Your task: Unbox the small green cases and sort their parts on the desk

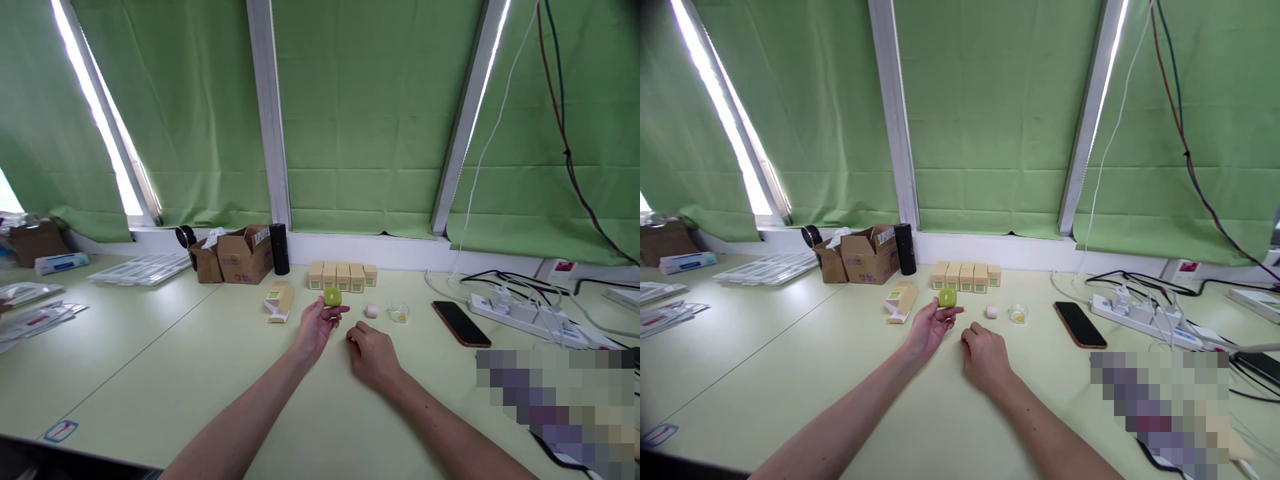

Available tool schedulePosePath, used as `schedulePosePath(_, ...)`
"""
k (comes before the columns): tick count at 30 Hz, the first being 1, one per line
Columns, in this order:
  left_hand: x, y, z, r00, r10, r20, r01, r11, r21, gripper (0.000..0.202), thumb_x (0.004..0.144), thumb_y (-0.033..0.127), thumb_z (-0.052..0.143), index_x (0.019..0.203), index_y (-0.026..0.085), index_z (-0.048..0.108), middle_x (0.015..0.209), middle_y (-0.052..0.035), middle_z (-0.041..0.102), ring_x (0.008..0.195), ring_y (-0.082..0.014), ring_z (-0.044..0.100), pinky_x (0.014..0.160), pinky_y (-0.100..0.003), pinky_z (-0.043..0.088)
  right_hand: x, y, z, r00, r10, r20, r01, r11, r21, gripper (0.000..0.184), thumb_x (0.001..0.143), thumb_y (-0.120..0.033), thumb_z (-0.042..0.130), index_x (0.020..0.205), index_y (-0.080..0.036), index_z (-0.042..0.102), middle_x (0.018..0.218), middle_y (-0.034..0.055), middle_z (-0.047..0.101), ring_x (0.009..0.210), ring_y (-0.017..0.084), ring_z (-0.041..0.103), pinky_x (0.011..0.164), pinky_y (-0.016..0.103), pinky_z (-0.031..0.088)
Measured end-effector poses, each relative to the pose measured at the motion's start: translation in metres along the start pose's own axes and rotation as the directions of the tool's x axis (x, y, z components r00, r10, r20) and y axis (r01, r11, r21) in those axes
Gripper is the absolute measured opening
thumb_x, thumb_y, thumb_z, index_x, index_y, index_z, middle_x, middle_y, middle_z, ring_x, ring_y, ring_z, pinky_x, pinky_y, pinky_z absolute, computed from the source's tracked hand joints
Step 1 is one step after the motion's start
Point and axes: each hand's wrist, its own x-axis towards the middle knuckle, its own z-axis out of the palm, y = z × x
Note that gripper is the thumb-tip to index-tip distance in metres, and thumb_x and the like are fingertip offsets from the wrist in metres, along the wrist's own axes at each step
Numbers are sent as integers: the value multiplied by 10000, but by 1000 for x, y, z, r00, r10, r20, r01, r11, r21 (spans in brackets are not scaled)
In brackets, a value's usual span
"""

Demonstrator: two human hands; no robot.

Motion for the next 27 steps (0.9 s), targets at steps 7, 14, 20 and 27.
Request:
schedulePosePath(7, 3, 3, 1, 996, -76, -45, 71, 990, -122, 290, 995, 383, 601, 911, 109, 644, 896, -195, 794, 675, -164, 671, 680, -288, 490, 0, 2, -8, 991, 64, 120, -70, 996, 48, 153, 918, -105, 585, 891, -224, 677, 897, 5, 695, 734, 138, 640, 583, 284, 279)
schedulePosePath(14, 5, -1, -4, 997, -67, -46, 61, 991, -116, 255, 976, 370, 618, 925, 120, 625, 931, -202, 792, 687, -166, 673, 699, -288, 493, 2, 3, -14, 975, 122, 184, -134, 990, 52, 181, 965, -155, 537, 942, -229, 700, 956, 14, 709, 792, 144, 658, 616, 276, 312)
schedulePosePath(20, 14, 0, -14, 984, 171, -55, -148, 944, 296, 316, 948, 493, 612, 945, 180, 566, 952, -159, 793, 814, -203, 709, 671, -282, 472, 3, 4, -14, 966, 144, 214, -158, 986, 52, 180, 965, -165, 538, 957, -231, 706, 978, 21, 713, 801, 146, 659, 626, 272, 329)
schedulePosePath(27, 34, 29, -28, 864, 499, 63, -225, 271, 936, 192, 986, 362, 512, 966, 212, 631, 1021, -87, 759, 978, -244, 674, 818, -343, 494, 4, 3, -14, 965, 156, 211, -173, 983, 68, 182, 965, -172, 537, 959, -233, 708, 978, 13, 719, 801, 148, 663, 626, 278, 326)
